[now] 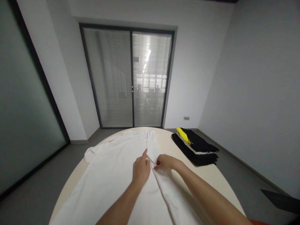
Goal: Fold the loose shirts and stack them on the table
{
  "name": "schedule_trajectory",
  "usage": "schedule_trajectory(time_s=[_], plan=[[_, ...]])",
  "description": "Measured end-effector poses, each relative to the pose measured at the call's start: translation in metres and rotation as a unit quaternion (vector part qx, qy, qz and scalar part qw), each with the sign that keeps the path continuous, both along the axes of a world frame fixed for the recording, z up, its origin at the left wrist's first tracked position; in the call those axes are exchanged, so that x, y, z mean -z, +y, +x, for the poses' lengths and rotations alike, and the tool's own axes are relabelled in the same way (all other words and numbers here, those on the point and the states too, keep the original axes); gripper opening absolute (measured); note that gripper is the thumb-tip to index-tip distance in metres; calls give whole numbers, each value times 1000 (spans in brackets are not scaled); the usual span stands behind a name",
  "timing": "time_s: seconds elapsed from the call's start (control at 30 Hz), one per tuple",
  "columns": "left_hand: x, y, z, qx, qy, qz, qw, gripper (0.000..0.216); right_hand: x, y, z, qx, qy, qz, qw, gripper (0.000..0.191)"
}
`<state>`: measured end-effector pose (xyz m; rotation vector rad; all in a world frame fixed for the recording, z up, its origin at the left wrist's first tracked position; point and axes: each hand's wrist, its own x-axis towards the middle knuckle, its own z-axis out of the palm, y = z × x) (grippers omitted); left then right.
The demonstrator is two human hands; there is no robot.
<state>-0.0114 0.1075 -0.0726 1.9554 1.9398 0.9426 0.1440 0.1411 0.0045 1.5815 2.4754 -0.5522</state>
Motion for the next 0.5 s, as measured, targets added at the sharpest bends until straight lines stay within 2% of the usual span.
schedule_trajectory(time_s=[0.1, 0.2, 0.3, 0.37, 0.43, 0.5], plan=[[-6, 1, -3, 18, 8, -2, 1000, 48, -4, -10, -2, -25, 42, -19, 999, 31], [-8, 1, -8, 56, 19, 3, 998, 42, -10, -19, -1, -54, 68, -121, 989, 38], [-5, 2, -9, 71, 13, 10, 997, 40, -15, -25, 4, -64, -31, -151, 986, 49], [-3, 3, -8, 74, 2, 16, 997, 37, -16, -28, 9, -82, -72, -160, 981, 47], [-1, 6, -7, 74, -14, 19, 997, 35, -15, -31, 13, -108, -30, -212, 971, 41], [2, 11, -9, 67, -38, 17, 997, 35, -13, -36, 14, -124, 71, -291, 946, 38]])
